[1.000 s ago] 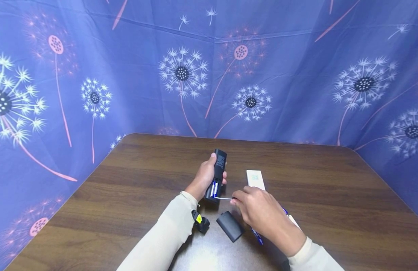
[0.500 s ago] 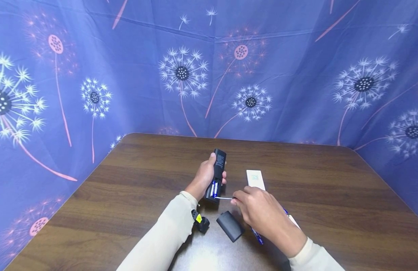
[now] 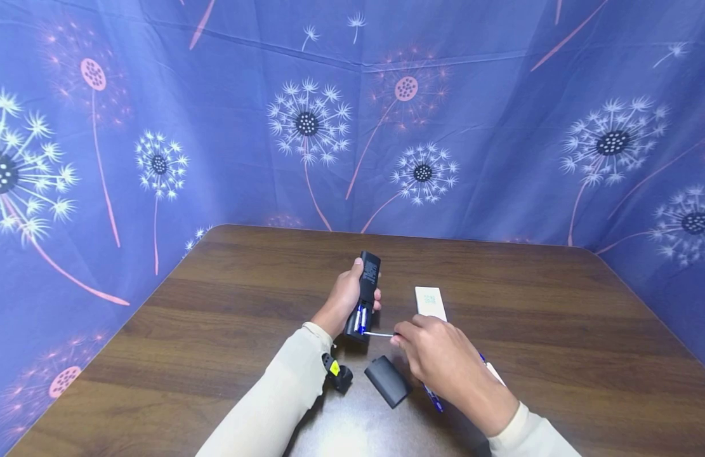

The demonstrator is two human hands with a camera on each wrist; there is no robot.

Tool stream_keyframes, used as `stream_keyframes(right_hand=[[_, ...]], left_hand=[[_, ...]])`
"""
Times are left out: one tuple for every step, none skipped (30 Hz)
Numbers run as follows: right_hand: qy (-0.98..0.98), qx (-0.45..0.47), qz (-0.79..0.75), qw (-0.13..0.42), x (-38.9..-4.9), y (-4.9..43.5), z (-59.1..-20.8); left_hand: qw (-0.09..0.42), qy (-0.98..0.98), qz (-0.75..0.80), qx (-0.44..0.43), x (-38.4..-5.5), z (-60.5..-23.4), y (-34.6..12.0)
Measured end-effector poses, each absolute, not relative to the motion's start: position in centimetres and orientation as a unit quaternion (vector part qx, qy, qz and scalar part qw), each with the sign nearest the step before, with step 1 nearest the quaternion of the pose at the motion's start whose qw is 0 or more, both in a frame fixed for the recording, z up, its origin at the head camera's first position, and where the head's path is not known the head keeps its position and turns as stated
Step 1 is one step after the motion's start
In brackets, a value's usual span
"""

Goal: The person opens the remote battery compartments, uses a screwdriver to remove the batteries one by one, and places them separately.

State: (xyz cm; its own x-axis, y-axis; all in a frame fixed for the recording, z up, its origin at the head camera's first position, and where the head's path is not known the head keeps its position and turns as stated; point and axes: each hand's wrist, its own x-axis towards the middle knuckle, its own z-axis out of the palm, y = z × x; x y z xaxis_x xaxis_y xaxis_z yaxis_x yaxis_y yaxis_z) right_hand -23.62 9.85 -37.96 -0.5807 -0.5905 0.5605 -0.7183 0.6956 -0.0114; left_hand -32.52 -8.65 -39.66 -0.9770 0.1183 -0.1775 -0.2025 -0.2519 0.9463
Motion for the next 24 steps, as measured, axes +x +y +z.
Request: stream_keyframes(right_hand=[[-0.883, 0.367, 0.119, 0.268, -23.67, 9.91, -37.91], [-0.885, 0.363, 0.12, 0.267, -23.71, 9.99, -37.87], [-0.887, 0.359, 0.123, 0.265, -23.71, 10.06, -37.85], [-0.889, 0.354, 0.127, 0.26, -23.7, 10.11, -37.83], [-0.891, 0.351, 0.131, 0.257, -23.66, 10.17, -37.83], [-0.891, 0.35, 0.138, 0.253, -23.61, 10.2, -37.82], [-0.893, 0.348, 0.144, 0.246, -23.53, 10.2, -37.8], [-0.893, 0.348, 0.149, 0.242, -23.44, 10.16, -37.8], [-0.893, 0.349, 0.153, 0.238, -23.35, 10.09, -37.79], [-0.894, 0.349, 0.157, 0.234, -23.28, 10.03, -37.76], [-0.894, 0.351, 0.158, 0.23, -23.21, 9.99, -37.73], [-0.895, 0.352, 0.158, 0.226, -23.16, 9.92, -37.7], [-0.896, 0.352, 0.156, 0.221, -23.1, 9.86, -37.68], [-0.897, 0.352, 0.153, 0.218, -23.06, 9.81, -37.67], [-0.898, 0.352, 0.15, 0.216, -23.02, 9.76, -37.67], [-0.899, 0.351, 0.147, 0.215, -22.99, 9.72, -37.67], [-0.9, 0.351, 0.143, 0.215, -22.97, 9.68, -37.67], [-0.901, 0.35, 0.139, 0.217, -22.97, 9.64, -37.68], [-0.901, 0.348, 0.137, 0.219, -22.96, 9.62, -37.7], [-0.901, 0.348, 0.135, 0.22, -22.95, 9.61, -37.71], [-0.901, 0.348, 0.134, 0.221, -22.94, 9.6, -37.73], [-0.901, 0.349, 0.132, 0.222, -22.93, 9.59, -37.76], [-0.9, 0.35, 0.13, 0.223, -22.92, 9.58, -37.79], [-0.9, 0.35, 0.128, 0.225, -22.91, 9.56, -37.82]], left_hand=[[0.103, 0.602, 0.791, -0.032, -32.51, -39.69, -8.6], [0.104, 0.604, 0.789, -0.029, -32.46, -39.7, -8.54], [0.106, 0.608, 0.787, -0.026, -32.4, -39.73, -8.51], [0.108, 0.609, 0.785, -0.022, -32.37, -39.76, -8.47], [0.108, 0.61, 0.785, -0.019, -32.35, -39.77, -8.45], [0.108, 0.61, 0.784, -0.018, -32.32, -39.77, -8.42], [0.106, 0.611, 0.784, -0.018, -32.32, -39.77, -8.42], [0.106, 0.613, 0.783, -0.017, -32.31, -39.76, -8.46], [0.106, 0.611, 0.784, -0.018, -32.35, -39.77, -8.51], [0.107, 0.609, 0.785, -0.02, -32.38, -39.73, -8.55], [0.107, 0.609, 0.786, -0.022, -32.37, -39.69, -8.59], [0.107, 0.61, 0.785, -0.023, -32.35, -39.68, -8.63], [0.108, 0.61, 0.785, -0.024, -32.33, -39.65, -8.66], [0.108, 0.61, 0.784, -0.024, -32.31, -39.65, -8.66], [0.109, 0.61, 0.784, -0.026, -32.28, -39.63, -8.68], [0.11, 0.609, 0.785, -0.027, -32.26, -39.65, -8.68], [0.11, 0.61, 0.784, -0.027, -32.26, -39.68, -8.67], [0.11, 0.61, 0.784, -0.026, -32.25, -39.7, -8.66], [0.11, 0.608, 0.786, -0.026, -32.26, -39.73, -8.64], [0.109, 0.609, 0.785, -0.024, -32.26, -39.76, -8.62], [0.108, 0.609, 0.785, -0.021, -32.28, -39.8, -8.61], [0.108, 0.61, 0.785, -0.019, -32.29, -39.84, -8.59], [0.106, 0.61, 0.785, -0.017, -32.31, -39.88, -8.57], [0.105, 0.612, 0.784, -0.014, -32.3, -39.91, -8.57]])
